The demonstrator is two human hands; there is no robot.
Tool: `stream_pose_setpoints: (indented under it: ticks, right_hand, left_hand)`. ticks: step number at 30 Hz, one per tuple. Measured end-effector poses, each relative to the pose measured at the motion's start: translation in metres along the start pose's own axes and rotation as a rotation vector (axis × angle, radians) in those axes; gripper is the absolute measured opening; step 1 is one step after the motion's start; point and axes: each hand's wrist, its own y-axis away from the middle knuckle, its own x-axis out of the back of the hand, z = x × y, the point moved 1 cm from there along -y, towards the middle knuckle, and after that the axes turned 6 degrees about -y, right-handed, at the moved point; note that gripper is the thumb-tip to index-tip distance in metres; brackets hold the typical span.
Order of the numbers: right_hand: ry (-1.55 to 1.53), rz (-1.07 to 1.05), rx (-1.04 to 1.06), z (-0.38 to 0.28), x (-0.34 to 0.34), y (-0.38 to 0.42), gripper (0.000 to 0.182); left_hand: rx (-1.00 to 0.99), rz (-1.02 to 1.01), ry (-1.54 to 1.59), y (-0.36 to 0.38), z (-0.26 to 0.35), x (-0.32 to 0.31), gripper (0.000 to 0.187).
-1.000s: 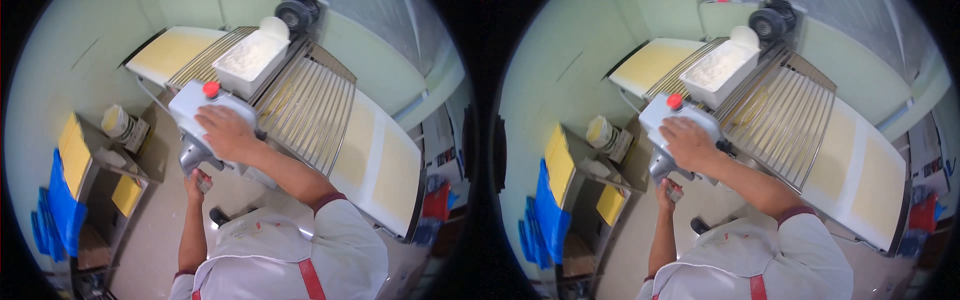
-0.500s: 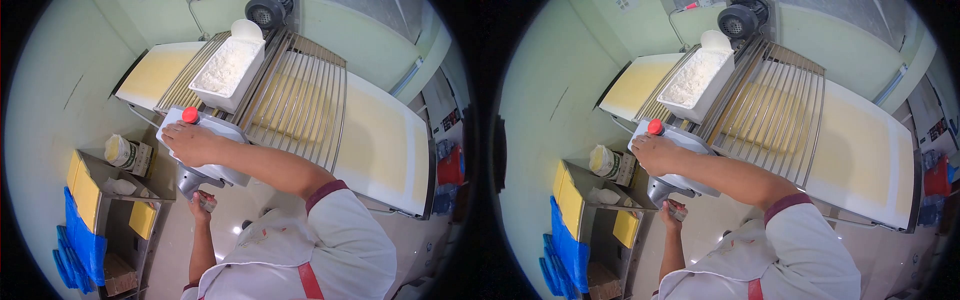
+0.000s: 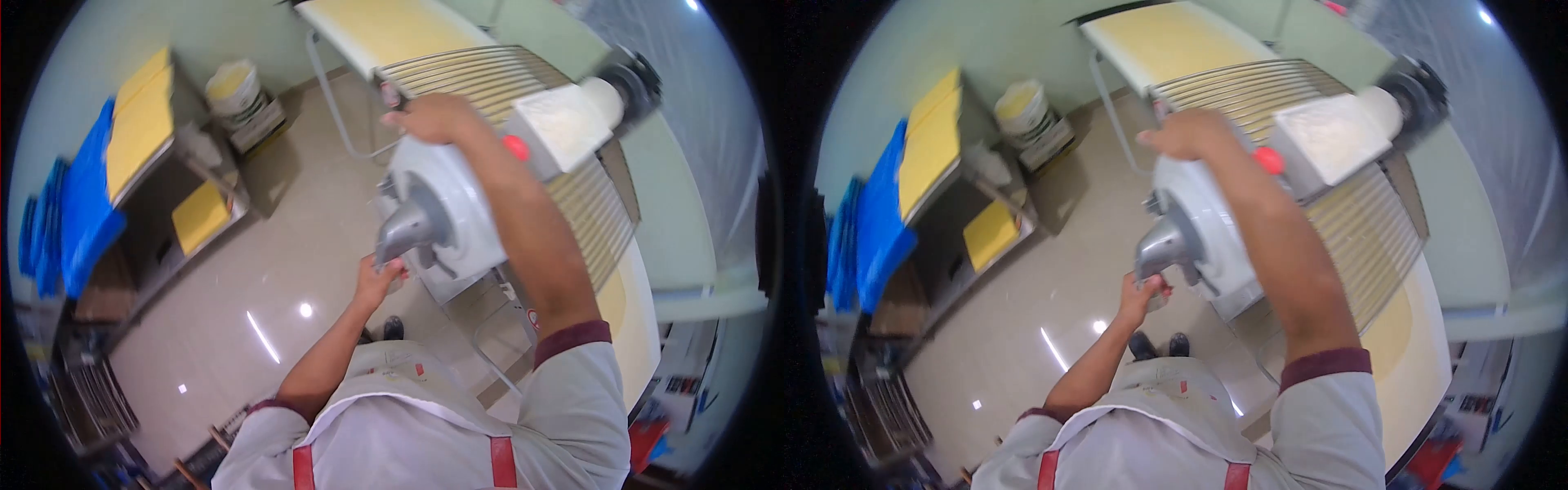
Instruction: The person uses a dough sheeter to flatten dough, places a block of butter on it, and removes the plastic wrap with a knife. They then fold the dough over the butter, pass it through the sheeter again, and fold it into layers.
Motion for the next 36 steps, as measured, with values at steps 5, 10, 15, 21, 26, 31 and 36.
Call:
stream_pose_setpoints:
  ticks: [5,10,15,21,26,31,36]
  right_hand:
    - [0.002,-0.129,-0.219,0.004,0.004,-0.026,0.059]
    - [0.038,-0.035,-0.150,0.031,-0.011,-0.047,0.048]
    - [0.047,-0.043,-0.123,0.035,-0.011,-0.049,0.040]
    - [0.088,-0.080,-0.096,0.033,-0.009,-0.047,0.036]
    - [0.082,-0.134,-0.097,0.034,-0.006,-0.047,0.051]
    - [0.115,-0.123,-0.097,0.044,-0.012,-0.053,0.054]
    - [0.105,-0.103,-0.186,0.037,-0.010,-0.049,0.056]
  left_hand:
    - [0.023,0.053,-0.098,0.005,0.010,-0.006,0.036]
    - [0.048,0.017,-0.143,0.001,0.011,-0.007,0.039]
    - [0.033,0.038,-0.187,0.001,0.012,-0.006,0.040]
    - [-0.010,0.053,-0.229,0.001,0.018,-0.006,0.036]
    - [-0.164,0.026,-0.389,-0.015,0.015,0.011,0.029]
    - [-0.308,0.010,-0.410,-0.023,0.012,0.018,0.023]
    - [-0.352,-0.001,-0.454,-0.028,0.012,0.024,0.025]
